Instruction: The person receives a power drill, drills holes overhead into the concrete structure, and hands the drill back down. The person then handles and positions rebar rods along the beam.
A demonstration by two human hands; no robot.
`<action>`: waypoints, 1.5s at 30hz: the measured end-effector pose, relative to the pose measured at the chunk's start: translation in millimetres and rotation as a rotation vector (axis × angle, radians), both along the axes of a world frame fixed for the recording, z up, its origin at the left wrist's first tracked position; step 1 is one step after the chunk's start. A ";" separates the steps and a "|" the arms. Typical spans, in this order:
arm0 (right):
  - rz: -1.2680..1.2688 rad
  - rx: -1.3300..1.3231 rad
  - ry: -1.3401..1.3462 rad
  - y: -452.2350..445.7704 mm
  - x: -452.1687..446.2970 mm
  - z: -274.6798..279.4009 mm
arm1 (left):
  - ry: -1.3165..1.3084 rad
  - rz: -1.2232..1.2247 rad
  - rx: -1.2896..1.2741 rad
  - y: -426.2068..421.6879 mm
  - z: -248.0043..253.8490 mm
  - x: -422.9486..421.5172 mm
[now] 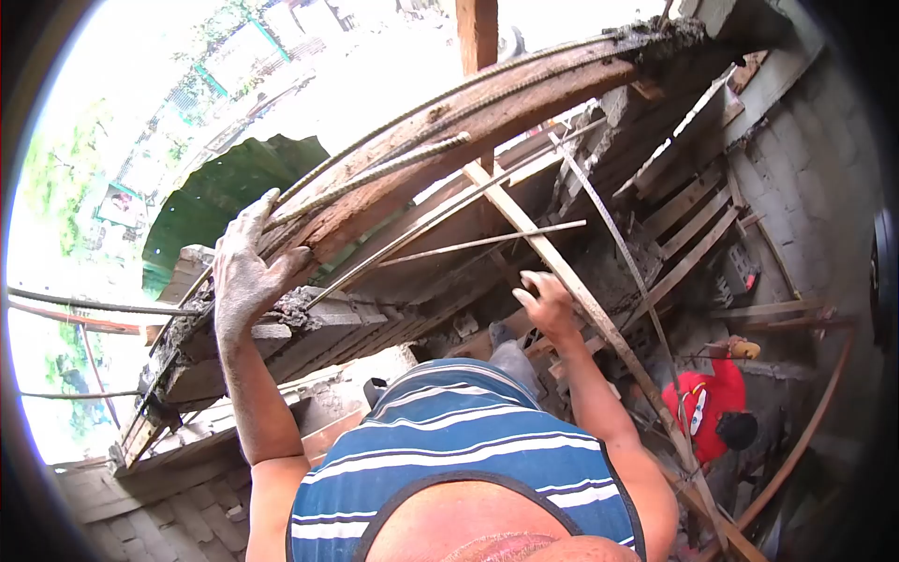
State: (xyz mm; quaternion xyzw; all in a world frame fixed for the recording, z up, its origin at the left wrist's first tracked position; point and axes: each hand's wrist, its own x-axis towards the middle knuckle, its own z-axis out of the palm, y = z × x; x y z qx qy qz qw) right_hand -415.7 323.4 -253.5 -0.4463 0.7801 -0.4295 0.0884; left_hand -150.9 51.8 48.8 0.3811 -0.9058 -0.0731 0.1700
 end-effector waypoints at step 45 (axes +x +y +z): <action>-0.308 0.058 -0.199 188.2 31.9 42.5 | -0.005 -0.072 0.069 -2.0 16.6 15.8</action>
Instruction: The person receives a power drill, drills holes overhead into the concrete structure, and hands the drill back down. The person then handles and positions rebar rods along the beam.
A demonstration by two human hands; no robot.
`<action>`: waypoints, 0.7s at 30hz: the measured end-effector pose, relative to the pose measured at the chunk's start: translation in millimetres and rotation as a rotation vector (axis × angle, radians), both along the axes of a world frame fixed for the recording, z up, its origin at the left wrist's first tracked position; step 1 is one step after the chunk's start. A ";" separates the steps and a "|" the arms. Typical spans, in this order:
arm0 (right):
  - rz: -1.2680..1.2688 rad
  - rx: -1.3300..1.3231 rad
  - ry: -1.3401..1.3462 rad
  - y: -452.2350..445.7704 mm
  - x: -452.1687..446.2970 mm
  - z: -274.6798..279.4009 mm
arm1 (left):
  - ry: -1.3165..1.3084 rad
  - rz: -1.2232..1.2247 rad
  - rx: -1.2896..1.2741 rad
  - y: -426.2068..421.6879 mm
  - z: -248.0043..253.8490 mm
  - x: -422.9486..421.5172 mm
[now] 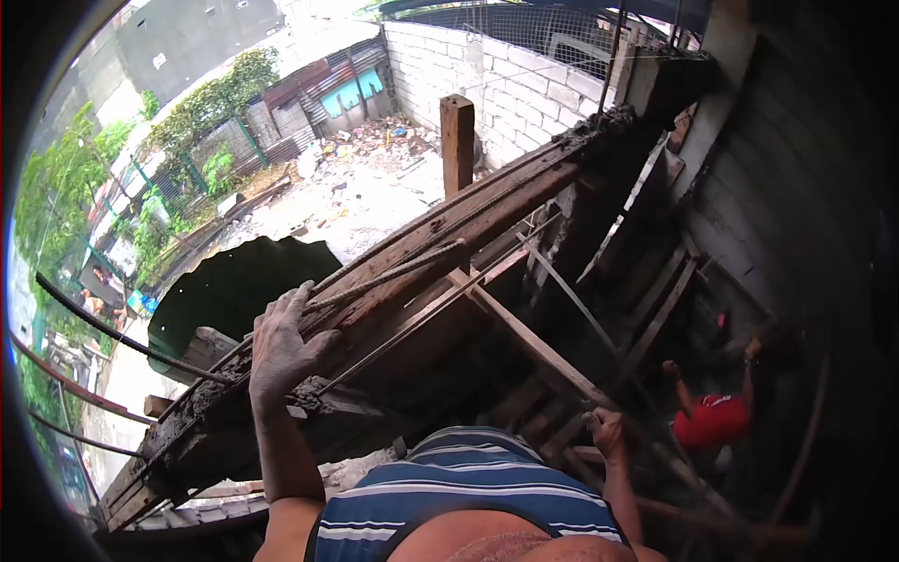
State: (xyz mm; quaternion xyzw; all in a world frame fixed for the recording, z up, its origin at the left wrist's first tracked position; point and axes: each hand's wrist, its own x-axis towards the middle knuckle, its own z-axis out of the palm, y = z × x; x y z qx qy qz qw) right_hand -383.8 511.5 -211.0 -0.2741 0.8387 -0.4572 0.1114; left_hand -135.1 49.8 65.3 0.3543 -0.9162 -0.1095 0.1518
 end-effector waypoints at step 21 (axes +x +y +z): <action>-0.172 -0.430 0.374 -261.4 -123.3 221.9 | 0.196 -0.498 0.131 -0.1 68.2 -75.3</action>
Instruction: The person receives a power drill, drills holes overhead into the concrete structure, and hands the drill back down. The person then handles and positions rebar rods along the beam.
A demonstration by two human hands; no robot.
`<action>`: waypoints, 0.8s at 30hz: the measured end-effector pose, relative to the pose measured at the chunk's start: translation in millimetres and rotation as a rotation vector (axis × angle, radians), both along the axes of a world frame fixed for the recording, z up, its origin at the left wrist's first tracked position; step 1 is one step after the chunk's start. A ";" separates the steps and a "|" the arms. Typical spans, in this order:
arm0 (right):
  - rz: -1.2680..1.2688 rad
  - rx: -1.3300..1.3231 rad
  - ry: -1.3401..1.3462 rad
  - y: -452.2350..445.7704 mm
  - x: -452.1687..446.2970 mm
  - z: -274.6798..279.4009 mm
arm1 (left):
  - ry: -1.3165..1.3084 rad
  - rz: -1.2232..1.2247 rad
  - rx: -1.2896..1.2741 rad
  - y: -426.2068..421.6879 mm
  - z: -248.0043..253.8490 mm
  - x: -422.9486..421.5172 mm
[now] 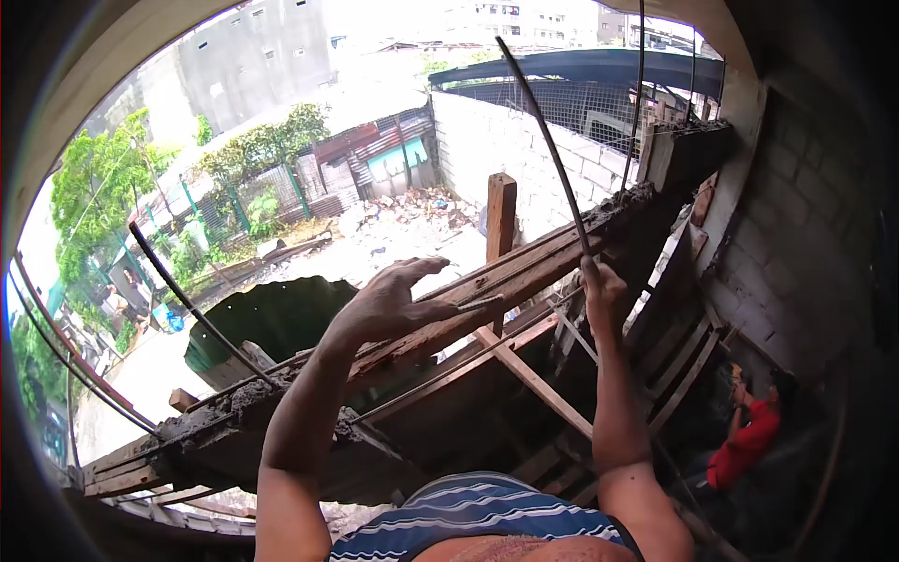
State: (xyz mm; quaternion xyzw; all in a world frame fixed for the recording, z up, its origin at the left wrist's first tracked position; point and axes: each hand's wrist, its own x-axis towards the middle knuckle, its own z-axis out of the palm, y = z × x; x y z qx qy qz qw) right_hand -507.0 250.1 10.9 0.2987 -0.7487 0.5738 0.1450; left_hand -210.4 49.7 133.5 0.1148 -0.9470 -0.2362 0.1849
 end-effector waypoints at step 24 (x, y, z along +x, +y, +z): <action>0.532 -0.449 -0.152 -114.8 17.1 146.5 | 0.042 -0.128 0.151 4.1 -31.0 -122.9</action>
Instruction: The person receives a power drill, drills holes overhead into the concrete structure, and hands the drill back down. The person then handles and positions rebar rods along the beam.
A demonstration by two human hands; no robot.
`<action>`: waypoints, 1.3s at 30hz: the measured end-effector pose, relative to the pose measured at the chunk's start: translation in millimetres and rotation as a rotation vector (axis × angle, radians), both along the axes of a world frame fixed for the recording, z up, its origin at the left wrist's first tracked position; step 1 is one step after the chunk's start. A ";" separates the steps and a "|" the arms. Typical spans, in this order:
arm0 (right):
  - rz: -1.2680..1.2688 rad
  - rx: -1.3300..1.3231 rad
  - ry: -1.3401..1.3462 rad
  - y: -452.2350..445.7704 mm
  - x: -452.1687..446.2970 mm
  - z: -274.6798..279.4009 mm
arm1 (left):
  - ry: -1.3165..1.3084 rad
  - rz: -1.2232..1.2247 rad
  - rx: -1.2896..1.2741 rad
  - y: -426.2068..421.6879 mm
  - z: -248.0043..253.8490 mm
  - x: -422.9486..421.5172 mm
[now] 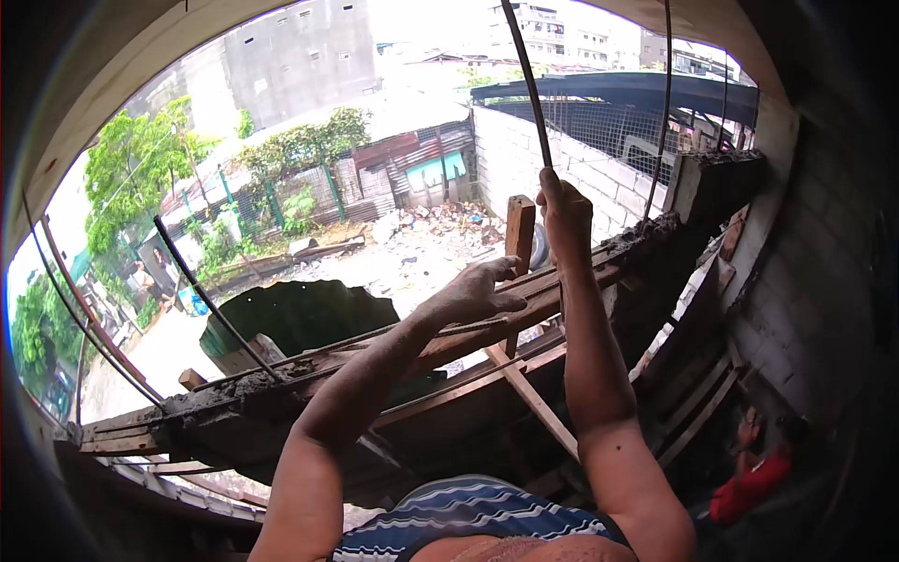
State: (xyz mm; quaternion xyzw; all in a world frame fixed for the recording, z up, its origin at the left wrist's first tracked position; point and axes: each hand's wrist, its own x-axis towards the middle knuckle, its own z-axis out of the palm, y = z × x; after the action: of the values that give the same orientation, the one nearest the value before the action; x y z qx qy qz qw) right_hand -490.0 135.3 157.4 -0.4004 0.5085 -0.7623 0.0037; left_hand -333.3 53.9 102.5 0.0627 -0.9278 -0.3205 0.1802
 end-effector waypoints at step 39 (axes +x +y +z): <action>0.276 -0.073 -0.274 81.4 -67.8 -128.7 | 0.215 0.158 0.183 -3.5 -60.1 -22.3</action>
State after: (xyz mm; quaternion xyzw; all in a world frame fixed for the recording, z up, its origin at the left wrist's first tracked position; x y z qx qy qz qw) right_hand -557.8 216.7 28.8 -0.3587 0.4156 -0.8198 0.1631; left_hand -355.5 50.3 42.4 0.1168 -0.8622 -0.3934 0.2968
